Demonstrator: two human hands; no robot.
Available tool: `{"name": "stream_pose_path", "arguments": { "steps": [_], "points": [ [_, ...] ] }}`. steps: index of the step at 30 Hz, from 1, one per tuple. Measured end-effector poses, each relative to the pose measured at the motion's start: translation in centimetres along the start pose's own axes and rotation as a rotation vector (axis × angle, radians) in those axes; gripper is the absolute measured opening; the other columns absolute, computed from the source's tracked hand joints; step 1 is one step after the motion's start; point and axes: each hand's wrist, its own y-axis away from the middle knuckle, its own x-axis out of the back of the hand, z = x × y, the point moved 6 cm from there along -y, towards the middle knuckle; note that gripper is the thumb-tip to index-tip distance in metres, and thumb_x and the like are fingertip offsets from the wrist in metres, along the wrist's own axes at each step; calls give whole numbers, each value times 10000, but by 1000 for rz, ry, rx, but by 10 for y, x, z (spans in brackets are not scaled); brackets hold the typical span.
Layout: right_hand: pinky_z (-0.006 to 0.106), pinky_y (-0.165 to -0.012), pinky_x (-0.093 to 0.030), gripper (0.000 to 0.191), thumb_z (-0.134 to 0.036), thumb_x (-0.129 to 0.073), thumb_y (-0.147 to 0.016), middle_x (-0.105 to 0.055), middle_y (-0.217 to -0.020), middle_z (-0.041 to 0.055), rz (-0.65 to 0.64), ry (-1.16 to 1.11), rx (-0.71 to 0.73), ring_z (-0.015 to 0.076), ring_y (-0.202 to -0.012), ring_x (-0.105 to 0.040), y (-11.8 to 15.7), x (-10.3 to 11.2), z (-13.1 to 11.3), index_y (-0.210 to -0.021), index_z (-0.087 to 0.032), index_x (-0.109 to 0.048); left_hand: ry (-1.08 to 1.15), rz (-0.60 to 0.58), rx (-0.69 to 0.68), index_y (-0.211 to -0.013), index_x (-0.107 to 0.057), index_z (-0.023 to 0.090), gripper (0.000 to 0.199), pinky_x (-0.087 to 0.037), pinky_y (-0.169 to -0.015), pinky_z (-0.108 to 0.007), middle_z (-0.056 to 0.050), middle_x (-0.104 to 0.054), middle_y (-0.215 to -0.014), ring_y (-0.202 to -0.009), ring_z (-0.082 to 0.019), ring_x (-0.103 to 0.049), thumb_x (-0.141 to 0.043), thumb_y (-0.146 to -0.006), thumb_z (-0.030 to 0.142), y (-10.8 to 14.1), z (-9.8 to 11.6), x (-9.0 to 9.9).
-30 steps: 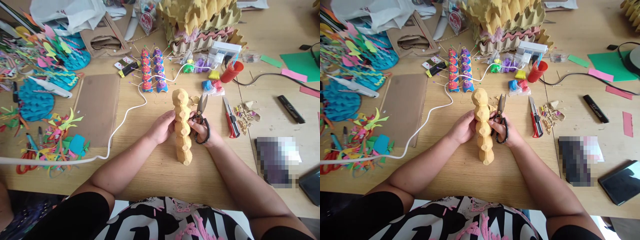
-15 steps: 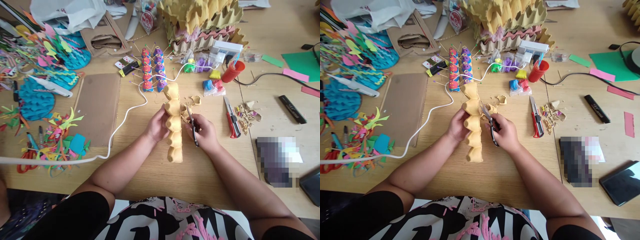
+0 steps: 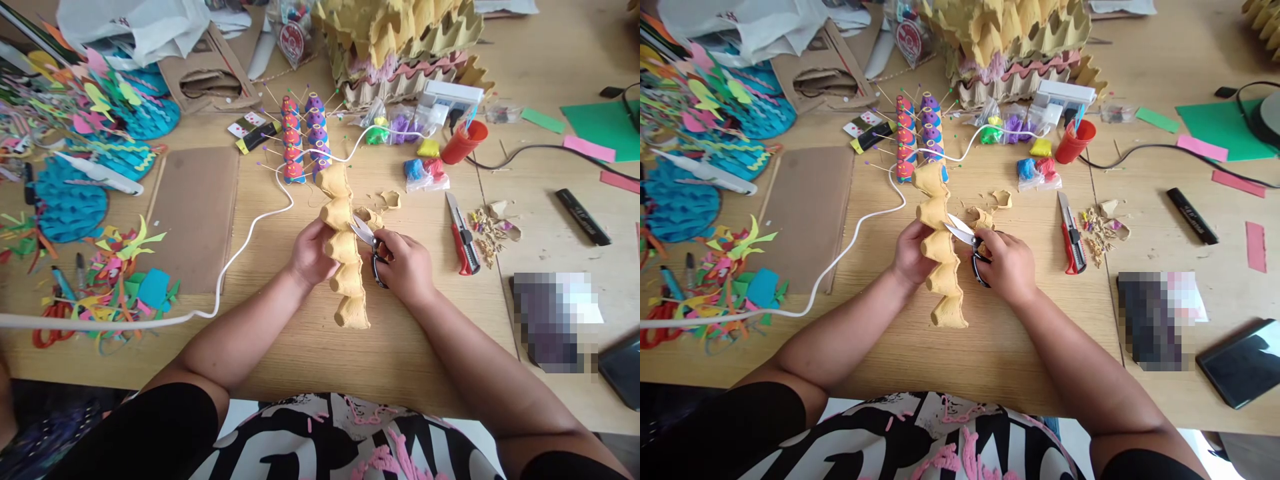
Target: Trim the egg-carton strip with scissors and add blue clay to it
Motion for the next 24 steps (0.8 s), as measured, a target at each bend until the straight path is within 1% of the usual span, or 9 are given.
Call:
{"name": "stream_pose_path", "arguments": {
  "steps": [5, 10, 13, 15, 16, 17, 19, 22, 24],
  "points": [
    [361, -684, -423, 319, -456, -709, -965, -758, -811, 64, -8, 39, -17, 255, -732, -645, 0, 1, 2, -1190, -239, -773, -24, -23, -7, -1128, -758, 272, 508, -605, -861, -577, -130, -805, -993, -1187, -471, -728, -721, -846, 692, 1, 2, -2],
    [364, -680, -404, 331, -453, -687, -979, -762, -803, 78, -11, 84, 1, 255, -721, -641, -1, 2, 1, -1188, -219, -791, -5, -88, 11, -1169, -769, 286, 540, -608, -847, -568, -109, -814, -975, -1117, -447, -758, -693, -858, 721, 1, 1, -6],
    [350, -668, -391, 323, -414, -676, -978, -761, -791, 68, 4, 131, 24, 241, -712, -639, 0, 3, -1, -1205, -219, -798, 137, -26, 44, -1105, -782, 277, 430, -629, -795, -531, -87, -811, -875, -957, -401, -796, -690, -901, 645, 4, 1, -9],
    [340, -665, -387, 324, -389, -671, -971, -757, -783, 58, 7, 156, 29, 234, -712, -639, 0, 3, -2, -1215, -220, -800, 274, 47, 80, -1099, -783, 250, 328, -640, -752, -469, -72, -802, -803, -822, -344, -800, -635, -980, 517, 8, 2, -10],
    [335, -664, -386, 326, -381, -668, -969, -755, -780, 54, 7, 166, 27, 231, -714, -639, 0, 3, -3, -1219, -220, -801, 343, 74, 105, -1140, -781, 234, 306, -643, -752, -438, -65, -806, -796, -778, -315, -799, -577, -1024, 430, 10, 2, -12],
    [332, -664, -384, 329, -378, -665, -970, -754, -779, 51, 7, 174, 25, 228, -714, -638, 1, 3, -3, -1223, -218, -802, 409, 96, 128, -1182, -779, 222, 326, -644, -750, -416, -60, -809, -788, -730, -293, -793, -515, -1052, 364, 12, 2, -14],
    [330, -664, -381, 341, -390, -659, -979, -752, -779, 52, 1, 182, 20, 225, -710, -636, 1, 3, -2, -1231, -210, -803, 503, 116, 157, -1262, -770, 203, 401, -651, -773, -409, -56, -816, -789, -675, -275, -787, -425, -1079, 296, 15, 4, -18],
    [328, -667, -382, 358, -414, -661, -986, -751, -784, 57, -11, 186, 11, 226, -708, -638, 2, 2, -1, -1241, -204, -802, 554, 112, 153, -1308, -766, 180, 459, -654, -788, -404, -58, -821, -790, -648, -268, -784, -371, -1090, 267, 15, 6, -21],
    [326, -672, -389, 362, -418, -667, -983, -751, -788, 58, -18, 187, 5, 227, -712, -643, 2, 1, 0, -1245, -206, -799, 556, 101, 144, -1307, -769, 178, 470, -655, -801, -404, -61, -825, -797, -673, -270, -794, -360, -1091, 262, 14, 6, -21]
  ]
}}
